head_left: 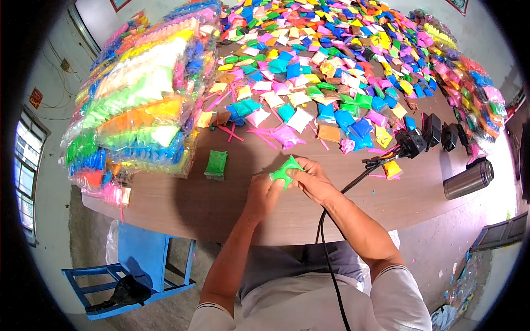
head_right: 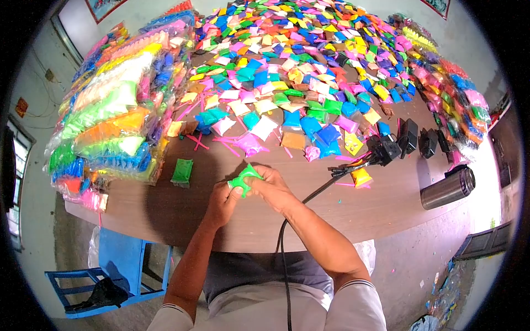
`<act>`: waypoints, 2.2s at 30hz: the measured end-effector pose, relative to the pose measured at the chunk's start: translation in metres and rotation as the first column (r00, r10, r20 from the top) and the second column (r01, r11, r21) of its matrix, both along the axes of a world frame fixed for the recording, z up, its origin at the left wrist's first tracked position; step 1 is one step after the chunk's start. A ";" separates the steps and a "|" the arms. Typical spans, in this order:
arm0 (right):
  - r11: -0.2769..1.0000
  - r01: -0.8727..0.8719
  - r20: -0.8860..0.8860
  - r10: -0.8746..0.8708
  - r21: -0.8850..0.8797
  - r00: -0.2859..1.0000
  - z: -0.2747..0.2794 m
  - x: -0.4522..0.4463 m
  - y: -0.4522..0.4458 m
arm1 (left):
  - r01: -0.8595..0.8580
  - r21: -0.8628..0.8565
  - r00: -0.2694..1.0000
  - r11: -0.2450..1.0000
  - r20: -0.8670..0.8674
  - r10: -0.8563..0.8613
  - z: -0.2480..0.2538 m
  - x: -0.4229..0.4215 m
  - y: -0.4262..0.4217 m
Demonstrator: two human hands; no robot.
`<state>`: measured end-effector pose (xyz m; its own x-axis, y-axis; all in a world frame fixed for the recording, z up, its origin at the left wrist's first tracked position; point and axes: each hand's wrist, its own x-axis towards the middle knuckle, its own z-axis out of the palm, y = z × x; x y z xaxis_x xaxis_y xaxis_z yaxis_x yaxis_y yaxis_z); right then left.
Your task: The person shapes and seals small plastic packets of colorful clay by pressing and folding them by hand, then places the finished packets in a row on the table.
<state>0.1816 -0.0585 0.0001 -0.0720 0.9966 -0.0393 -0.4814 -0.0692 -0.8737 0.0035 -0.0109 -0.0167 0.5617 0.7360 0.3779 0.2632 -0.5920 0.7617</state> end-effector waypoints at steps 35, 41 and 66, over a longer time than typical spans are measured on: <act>0.995 0.098 0.040 -0.099 0.021 0.994 0.003 -0.002 -0.004 | 0.068 0.069 0.998 0.995 -0.013 -0.068 0.016 0.000 -0.002; 1.000 -0.010 0.276 0.001 0.029 0.961 0.014 0.003 -0.002 | 0.052 0.014 0.998 0.999 -0.021 -0.052 0.010 -0.001 0.000; 0.992 0.109 0.337 -0.122 0.058 0.934 0.021 -0.009 -0.006 | 0.091 0.027 0.996 0.996 -0.028 -0.090 0.010 -0.001 0.004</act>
<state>0.1728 -0.0649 0.0209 0.0549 0.9985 -0.0032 -0.1590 0.0056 -0.9873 0.0022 -0.0067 -0.0068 0.6357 0.6711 0.3814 0.2278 -0.6351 0.7381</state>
